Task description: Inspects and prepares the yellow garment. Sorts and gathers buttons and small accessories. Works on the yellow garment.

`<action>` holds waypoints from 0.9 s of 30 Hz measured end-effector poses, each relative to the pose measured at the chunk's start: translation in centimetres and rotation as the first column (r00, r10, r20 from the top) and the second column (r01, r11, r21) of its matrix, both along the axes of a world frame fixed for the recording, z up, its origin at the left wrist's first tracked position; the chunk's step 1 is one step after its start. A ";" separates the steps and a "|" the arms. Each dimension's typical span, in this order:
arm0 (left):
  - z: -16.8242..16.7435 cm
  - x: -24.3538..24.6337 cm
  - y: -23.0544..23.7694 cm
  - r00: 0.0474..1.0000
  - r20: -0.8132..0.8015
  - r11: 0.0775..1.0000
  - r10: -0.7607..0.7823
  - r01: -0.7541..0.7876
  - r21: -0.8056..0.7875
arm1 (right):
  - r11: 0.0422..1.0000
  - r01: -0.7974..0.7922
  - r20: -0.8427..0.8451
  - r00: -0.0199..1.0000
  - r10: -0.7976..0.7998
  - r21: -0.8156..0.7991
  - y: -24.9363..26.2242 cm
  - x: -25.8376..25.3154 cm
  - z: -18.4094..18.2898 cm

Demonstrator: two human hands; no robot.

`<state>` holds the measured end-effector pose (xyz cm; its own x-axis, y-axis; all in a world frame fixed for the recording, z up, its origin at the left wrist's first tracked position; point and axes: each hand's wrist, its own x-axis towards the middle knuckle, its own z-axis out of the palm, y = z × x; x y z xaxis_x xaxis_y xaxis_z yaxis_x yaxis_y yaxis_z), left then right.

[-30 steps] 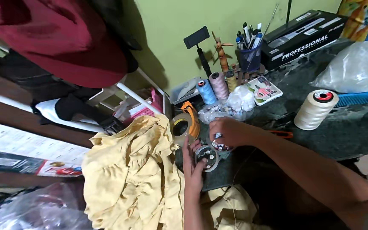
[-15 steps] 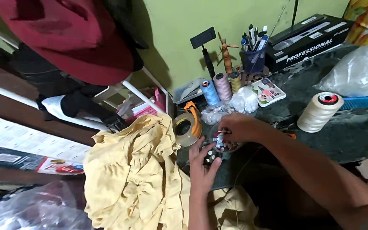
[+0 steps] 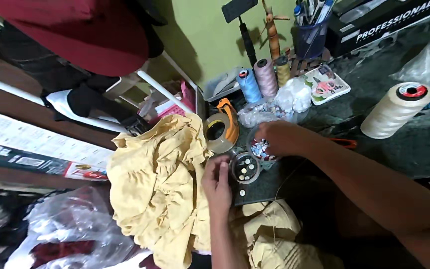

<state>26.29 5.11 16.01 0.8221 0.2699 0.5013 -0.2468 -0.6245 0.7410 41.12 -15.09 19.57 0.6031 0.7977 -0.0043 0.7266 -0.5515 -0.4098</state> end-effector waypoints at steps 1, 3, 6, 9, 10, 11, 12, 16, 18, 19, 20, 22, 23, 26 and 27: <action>1.7 -1.2 -0.3 0.982 -0.144 0.984 0.125 -0.103 0.147 | 0.999 -0.019 0.020 1.000 0.018 0.041 0.0 0.1 -0.4; 4.4 -3.2 -1.3 0.853 -0.440 0.928 0.279 -0.122 0.351 | 0.990 -0.055 0.032 0.998 0.051 0.133 0.0 0.4 -0.9; 5.2 -3.9 -2.7 0.699 -0.617 0.895 0.361 -0.073 0.441 | 0.956 -0.068 0.001 0.997 0.071 0.287 -0.3 0.6 -0.7; 4.6 -3.4 -3.0 0.674 -0.659 0.904 0.335 -0.033 0.426 | 0.960 -0.020 -0.036 0.999 0.032 0.279 -0.9 0.8 0.6; 4.5 -3.3 -3.0 0.680 -0.661 0.910 0.317 -0.021 0.415 | 0.972 0.008 -0.049 0.999 0.004 0.237 -1.2 0.8 1.1; 4.4 -3.3 -3.0 0.689 -0.660 0.916 0.300 -0.014 0.401 | 0.977 0.030 -0.048 0.999 -0.020 0.213 -1.5 1.0 1.4; 4.3 -3.3 -3.0 0.699 -0.656 0.923 0.284 -0.013 0.385 | 0.977 0.047 -0.038 0.998 -0.040 0.206 -1.8 1.1 1.6; 4.2 -3.1 -2.8 0.710 -0.654 0.937 0.262 -0.024 0.349 | 0.978 0.080 -0.046 0.996 -0.072 0.190 -2.6 1.3 2.3; 4.3 -3.2 -2.9 0.699 -0.668 0.942 0.253 -0.021 0.335 | 0.980 0.072 -0.041 0.997 -0.066 0.186 -2.6 1.2 2.3; 4.4 -3.3 -2.8 0.692 -0.677 0.943 0.251 -0.018 0.332 | 0.981 0.058 -0.024 0.998 -0.055 0.186 -2.5 1.1 2.2; 4.4 -3.3 -2.7 0.688 -0.680 0.941 0.256 -0.015 0.339 | 0.982 0.038 -0.005 0.999 -0.037 0.185 -2.4 1.1 2.0; 4.3 -3.3 -2.4 0.684 -0.669 0.925 0.292 -0.024 0.379 | 0.985 0.014 0.008 1.000 -0.015 0.174 -2.2 1.3 1.8; 4.2 -3.4 -2.3 0.694 -0.650 0.917 0.311 -0.039 0.398 | 0.984 0.013 0.002 1.000 -0.014 0.177 -2.1 1.4 1.8; 4.0 -3.5 -1.9 0.818 -0.485 0.913 0.310 -0.114 0.391 | 0.986 0.032 -0.023 0.999 -0.029 0.162 -2.0 1.4 1.8; 3.8 -3.4 -1.9 0.872 -0.392 0.914 0.293 -0.136 0.382 | 0.988 0.035 -0.027 0.999 -0.031 0.148 -2.1 1.3 1.8</action>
